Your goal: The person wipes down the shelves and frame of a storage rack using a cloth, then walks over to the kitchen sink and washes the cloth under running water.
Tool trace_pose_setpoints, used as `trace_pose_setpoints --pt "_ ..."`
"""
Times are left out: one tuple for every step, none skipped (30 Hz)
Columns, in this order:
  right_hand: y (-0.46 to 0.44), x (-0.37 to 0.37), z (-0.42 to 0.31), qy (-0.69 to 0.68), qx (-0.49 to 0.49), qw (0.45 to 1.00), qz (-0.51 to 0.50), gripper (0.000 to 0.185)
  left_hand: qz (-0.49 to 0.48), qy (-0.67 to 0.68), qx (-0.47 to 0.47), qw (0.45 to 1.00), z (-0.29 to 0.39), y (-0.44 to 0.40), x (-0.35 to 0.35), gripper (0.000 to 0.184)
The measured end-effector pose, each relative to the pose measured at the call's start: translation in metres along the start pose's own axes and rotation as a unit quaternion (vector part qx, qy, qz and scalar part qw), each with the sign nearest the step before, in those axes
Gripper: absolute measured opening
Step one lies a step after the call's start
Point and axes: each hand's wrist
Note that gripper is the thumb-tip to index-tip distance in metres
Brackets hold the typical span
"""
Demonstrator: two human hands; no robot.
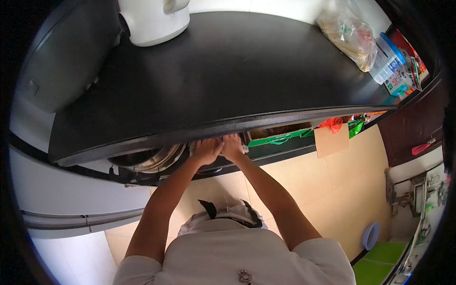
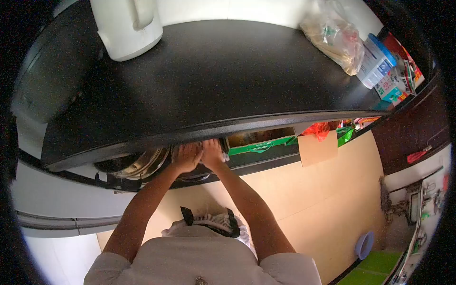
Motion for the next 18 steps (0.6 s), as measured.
trace_pose_setpoints --pt "-0.022 -0.026 0.022 0.019 0.017 0.999 0.022 0.068 0.114 -0.033 -0.079 0.990 -0.029 -0.039 -0.026 0.059" --pt "-0.042 -0.023 0.023 0.012 -0.022 0.999 -0.025 0.067 0.128 -0.033 -0.040 0.990 -0.031 -0.046 -0.012 0.055" --pt "-0.064 -0.009 0.017 0.002 -0.072 0.993 -0.089 0.067 0.142 -0.031 -0.001 0.989 -0.031 -0.052 0.004 0.051" --pt "-0.078 0.003 0.015 -0.002 -0.106 0.985 -0.133 0.067 0.182 -0.033 0.019 0.983 -0.037 -0.058 0.018 0.051" --pt "-0.085 0.015 0.012 0.000 -0.124 0.981 -0.151 0.067 0.213 -0.037 0.030 0.976 -0.040 -0.058 0.025 0.051" --pt "-0.090 0.021 0.014 0.002 -0.141 0.976 -0.168 0.067 0.229 -0.043 0.036 0.972 -0.039 -0.056 0.032 0.051" --pt "-0.091 0.026 0.016 0.004 -0.149 0.973 -0.176 0.067 0.244 -0.046 0.040 0.968 -0.036 -0.054 0.038 0.050" --pt "-0.090 0.030 0.018 0.006 -0.153 0.972 -0.181 0.067 0.255 -0.047 0.042 0.965 -0.034 -0.051 0.038 0.050" --pt "-0.092 0.031 0.018 0.008 -0.157 0.970 -0.187 0.067 0.267 -0.043 0.040 0.962 -0.034 -0.052 0.036 0.050" --pt "-0.092 0.030 0.018 0.010 -0.161 0.968 -0.192 0.067 0.278 -0.037 0.030 0.959 -0.033 -0.055 0.035 0.050" --pt "-0.092 0.029 0.017 0.011 -0.161 0.968 -0.194 0.067 0.290 -0.032 0.020 0.956 -0.031 -0.055 0.030 0.050" --pt "-0.091 0.024 0.016 0.013 -0.160 0.968 -0.194 0.067 0.302 -0.024 0.007 0.953 -0.029 -0.056 0.027 0.050" --pt "-0.089 0.019 0.015 0.015 -0.156 0.969 -0.192 0.067 0.293 -0.019 -0.003 0.956 -0.026 -0.055 0.022 0.050" --pt "-0.084 0.013 0.013 0.017 -0.146 0.973 -0.180 0.067 0.267 -0.021 -0.008 0.963 -0.023 -0.053 0.018 0.050" --pt "-0.078 0.010 0.009 0.014 -0.135 0.976 -0.168 0.067 0.241 -0.024 -0.014 0.970 -0.019 -0.047 0.011 0.050" --pt "-0.065 0.008 0.007 0.004 -0.114 0.984 -0.140 0.067 0.172 -0.038 0.001 0.984 -0.022 -0.045 0.001 0.056" --pt "-0.049 0.008 0.007 -0.009 -0.083 0.991 -0.105 0.067 0.102 -0.052 0.014 0.993 -0.024 -0.043 -0.008 0.062" --pt "-0.032 0.013 0.003 -0.021 -0.051 0.996 -0.069 0.067 0.030 -0.064 0.029 0.997 -0.026 -0.037 -0.016 0.068"
Point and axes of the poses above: each hand's wrist, its own y-axis away from the middle knuckle, its own x-axis out of the back of the hand, z = x × y, and after that the axes turned 5 degrees about x, right-handed
